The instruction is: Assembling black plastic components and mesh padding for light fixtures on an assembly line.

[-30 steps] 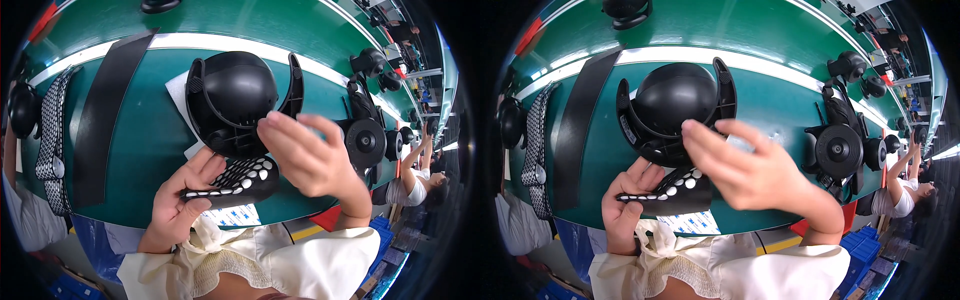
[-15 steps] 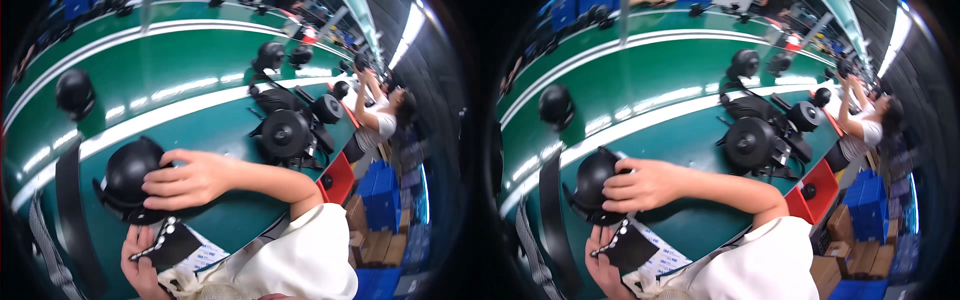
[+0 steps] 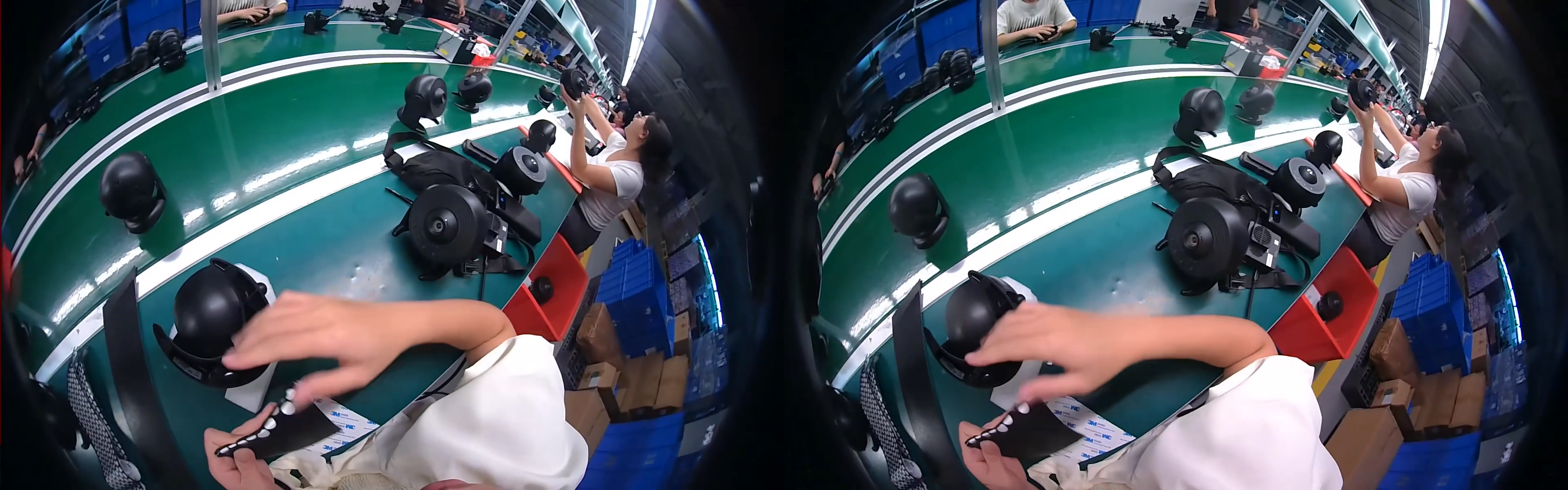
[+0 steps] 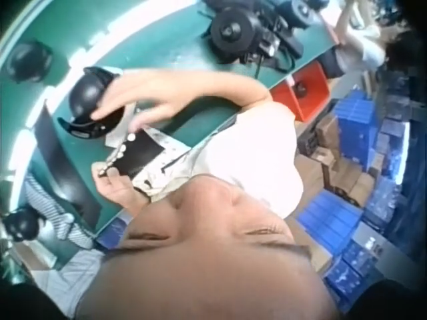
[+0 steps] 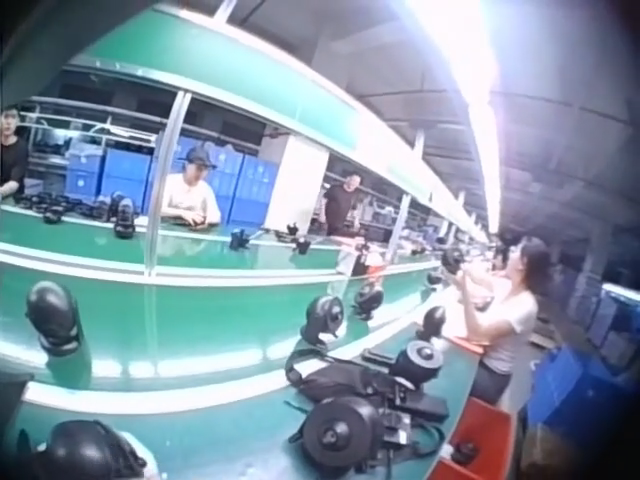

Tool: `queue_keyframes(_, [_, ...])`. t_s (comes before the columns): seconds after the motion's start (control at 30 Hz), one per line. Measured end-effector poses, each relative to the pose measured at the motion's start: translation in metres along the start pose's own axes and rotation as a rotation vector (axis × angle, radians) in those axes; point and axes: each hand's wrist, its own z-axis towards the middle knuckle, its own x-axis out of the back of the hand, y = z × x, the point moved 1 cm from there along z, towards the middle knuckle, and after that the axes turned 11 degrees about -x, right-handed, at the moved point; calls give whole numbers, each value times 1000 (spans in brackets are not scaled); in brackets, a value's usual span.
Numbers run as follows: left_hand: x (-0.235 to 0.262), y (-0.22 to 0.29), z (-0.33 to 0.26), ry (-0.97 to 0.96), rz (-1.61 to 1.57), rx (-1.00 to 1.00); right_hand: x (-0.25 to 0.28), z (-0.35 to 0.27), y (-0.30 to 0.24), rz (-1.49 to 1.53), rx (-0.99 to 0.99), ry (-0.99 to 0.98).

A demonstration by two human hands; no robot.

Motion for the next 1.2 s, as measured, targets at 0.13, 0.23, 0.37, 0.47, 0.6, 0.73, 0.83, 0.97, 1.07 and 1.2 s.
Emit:
queue_keyframes(0.13, [2, -2, 6, -34, -90, -105, -34, 12, -6, 310, -60, 141])
queue_keyframes(0.23, [-32, 3, 17, 199, -16, -40, -40, 9, 2, 284, -94, 214])
queue_keyframes(0.37, [-10, -17, 24, -6, 180, -190, -32, 7, 2, 79, -172, 172])
queue_keyframes(0.47, [-3, -13, 24, -21, 242, -259, -23, 23, -7, -83, -159, 89])
queue_keyframes(0.6, [2, -14, 23, -36, 274, -312, -13, 23, -13, -260, -153, 114])
queue_keyframes(0.73, [2, -15, 23, -84, 302, -313, -19, 18, -15, -432, -81, 119])
queue_keyframes(0.83, [1, -15, 22, -72, 278, -299, -23, 15, -12, -400, -103, 107])
queue_keyframes(0.97, [0, -16, 22, -45, 290, -242, -40, 5, -8, -546, 49, 234])
queue_keyframes(1.07, [-1, -16, 22, -19, 264, -166, -43, 5, 2, -525, 100, 270])
queue_keyframes(1.2, [-1, -13, 24, 21, 189, -38, -47, 2, 7, -677, 392, 324])
